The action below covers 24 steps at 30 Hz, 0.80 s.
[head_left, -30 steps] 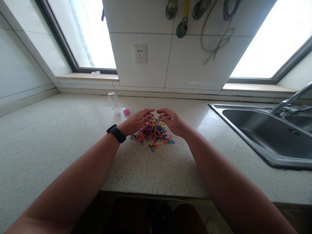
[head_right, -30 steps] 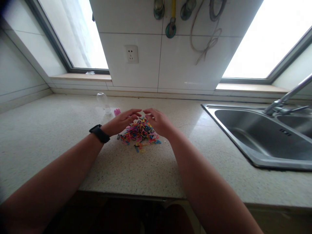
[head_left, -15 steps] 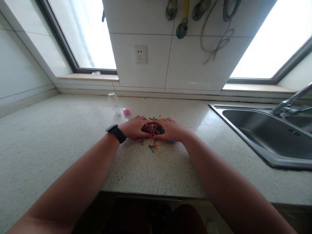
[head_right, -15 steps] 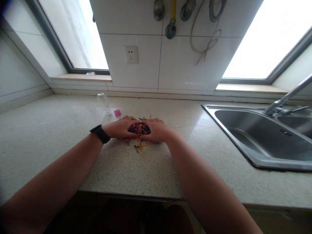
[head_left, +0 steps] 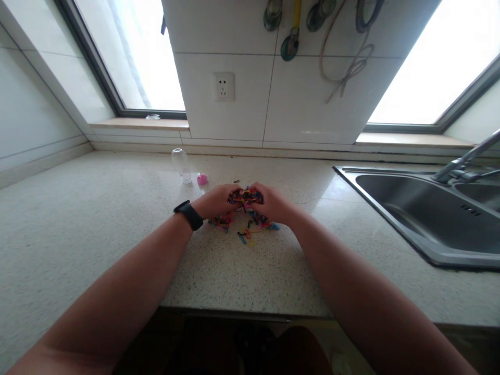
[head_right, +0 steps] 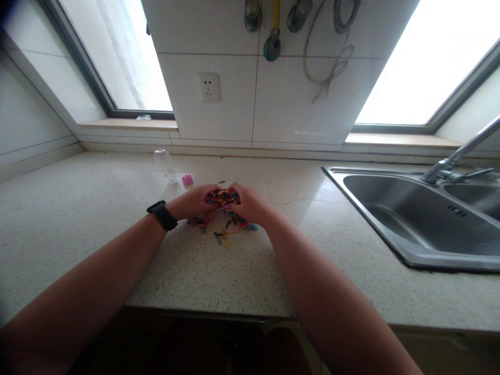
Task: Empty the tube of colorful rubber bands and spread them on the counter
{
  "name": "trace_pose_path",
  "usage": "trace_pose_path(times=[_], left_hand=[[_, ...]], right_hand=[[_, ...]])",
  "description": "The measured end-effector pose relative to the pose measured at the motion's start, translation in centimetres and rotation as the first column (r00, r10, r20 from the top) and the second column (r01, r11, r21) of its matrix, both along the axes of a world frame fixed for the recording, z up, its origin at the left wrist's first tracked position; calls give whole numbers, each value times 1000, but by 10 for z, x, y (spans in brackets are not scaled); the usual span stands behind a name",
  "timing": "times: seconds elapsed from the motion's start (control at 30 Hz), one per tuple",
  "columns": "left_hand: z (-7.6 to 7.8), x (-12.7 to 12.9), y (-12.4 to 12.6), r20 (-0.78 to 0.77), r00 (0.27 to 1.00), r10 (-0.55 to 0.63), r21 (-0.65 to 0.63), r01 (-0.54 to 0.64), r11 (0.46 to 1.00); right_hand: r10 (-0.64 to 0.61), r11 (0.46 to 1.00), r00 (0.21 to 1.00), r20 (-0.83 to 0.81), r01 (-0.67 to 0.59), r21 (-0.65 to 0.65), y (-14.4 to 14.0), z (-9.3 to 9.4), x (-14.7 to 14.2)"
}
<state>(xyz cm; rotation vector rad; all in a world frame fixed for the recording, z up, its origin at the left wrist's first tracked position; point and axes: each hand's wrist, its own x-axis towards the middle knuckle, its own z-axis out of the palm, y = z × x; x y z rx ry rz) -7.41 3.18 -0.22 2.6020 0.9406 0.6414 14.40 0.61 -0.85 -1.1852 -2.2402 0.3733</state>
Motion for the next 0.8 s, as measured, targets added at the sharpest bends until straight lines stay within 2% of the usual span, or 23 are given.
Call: trace_pose_path(times=[0.17, 0.33, 0.47, 0.8], left_hand=[[1, 1, -1, 162, 986, 37, -72, -25, 997], [-6, 1, 4, 306, 952, 27, -112, 8, 994], [-7, 1, 6, 323, 945, 59, -101, -28, 995], [-3, 1, 5, 293, 944, 151, -70, -136, 988]], right_hand=[[-74, 997, 985, -157, 70, -34, 0, 5, -2], [-131, 986, 968, -214, 106, -127, 1, 6, -3], [-150, 980, 963, -225, 116, -159, 2, 4, -3], [-167, 984, 953, -251, 144, -108, 9, 0, -1]])
